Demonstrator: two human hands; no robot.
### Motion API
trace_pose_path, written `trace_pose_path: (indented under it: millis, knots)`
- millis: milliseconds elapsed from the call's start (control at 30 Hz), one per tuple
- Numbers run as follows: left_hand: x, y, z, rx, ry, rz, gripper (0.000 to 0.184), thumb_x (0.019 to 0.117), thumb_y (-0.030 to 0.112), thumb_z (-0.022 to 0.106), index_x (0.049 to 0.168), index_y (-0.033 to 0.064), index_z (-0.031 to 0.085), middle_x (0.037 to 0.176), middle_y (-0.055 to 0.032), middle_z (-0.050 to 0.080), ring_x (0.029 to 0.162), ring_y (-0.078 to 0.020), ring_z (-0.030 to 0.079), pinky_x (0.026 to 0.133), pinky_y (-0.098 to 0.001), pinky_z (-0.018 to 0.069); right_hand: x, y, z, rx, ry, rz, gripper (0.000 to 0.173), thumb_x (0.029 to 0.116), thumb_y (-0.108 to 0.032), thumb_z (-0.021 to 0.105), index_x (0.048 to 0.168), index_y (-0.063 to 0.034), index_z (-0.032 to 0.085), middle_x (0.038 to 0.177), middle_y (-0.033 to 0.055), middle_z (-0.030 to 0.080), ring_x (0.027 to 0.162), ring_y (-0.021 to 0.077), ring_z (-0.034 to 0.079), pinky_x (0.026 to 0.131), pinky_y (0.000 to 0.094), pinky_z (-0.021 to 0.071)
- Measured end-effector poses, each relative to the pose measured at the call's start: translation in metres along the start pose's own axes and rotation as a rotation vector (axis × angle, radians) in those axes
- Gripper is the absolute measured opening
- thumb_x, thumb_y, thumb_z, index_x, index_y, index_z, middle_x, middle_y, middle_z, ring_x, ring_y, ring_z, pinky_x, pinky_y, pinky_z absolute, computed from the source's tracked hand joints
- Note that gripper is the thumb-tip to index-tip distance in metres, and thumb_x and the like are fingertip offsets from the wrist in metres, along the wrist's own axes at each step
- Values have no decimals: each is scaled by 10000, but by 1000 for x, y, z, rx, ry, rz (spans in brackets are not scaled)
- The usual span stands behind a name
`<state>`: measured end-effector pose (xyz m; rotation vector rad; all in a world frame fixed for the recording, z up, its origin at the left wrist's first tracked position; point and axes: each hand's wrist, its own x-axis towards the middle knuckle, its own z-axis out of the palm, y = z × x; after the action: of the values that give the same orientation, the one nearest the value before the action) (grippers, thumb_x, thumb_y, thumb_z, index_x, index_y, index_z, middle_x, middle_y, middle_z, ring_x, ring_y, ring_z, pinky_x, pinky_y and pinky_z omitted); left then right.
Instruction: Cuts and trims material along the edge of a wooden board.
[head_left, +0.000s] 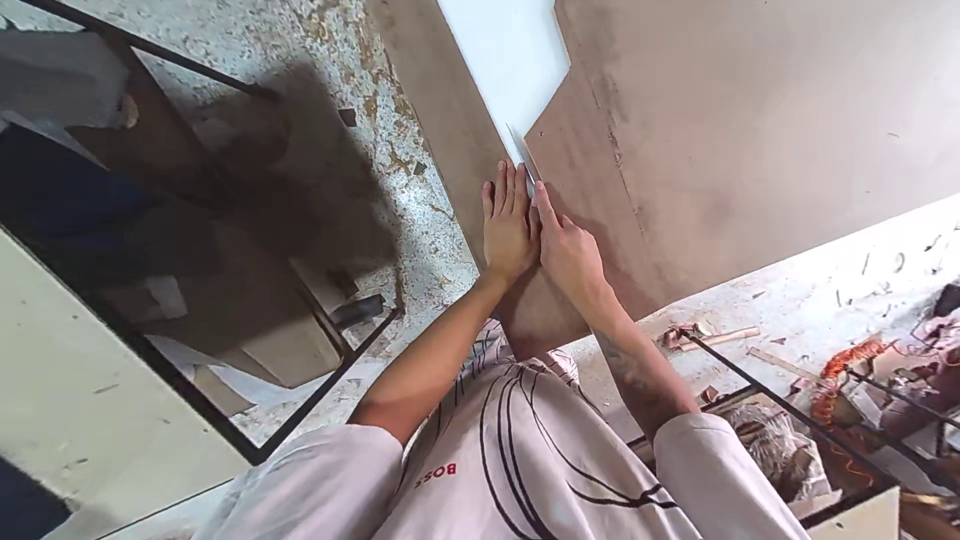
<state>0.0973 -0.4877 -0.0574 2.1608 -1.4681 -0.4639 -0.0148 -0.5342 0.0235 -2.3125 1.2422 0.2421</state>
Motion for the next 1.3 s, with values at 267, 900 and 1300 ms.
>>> trace_pose_path:
  millis: [267,900,1300]
  knots:
    - [1,3,3,11,39,-12,601,1086,323,251,1631,69,255,1716,-51,198,1596,-178,80,1300,-505,37,-18,8,-6,-16,-65,-18,709,1054,-154,419,1678,-296,112,935,148,683,696,292,682,638,440,571]
    - [1,2,3,-40,68,-22,612,1112,383,254,1627,54,256,1699,-70,251,1592,-191,123,1304,-485,18,-63,14,-3,-97,-167,123,755,1045,-154,473,1678,-312,93,756,102,652,667,297,673,602,464,566]
    - [1,7,3,-3,24,-127,599,1111,436,214,1590,118,383,1641,-20,390,1571,-175,214,1308,-464,29,-168,60,26,-164,-192,79,738,1037,-106,431,1680,-247,97,782,112,671,668,287,689,623,443,573]
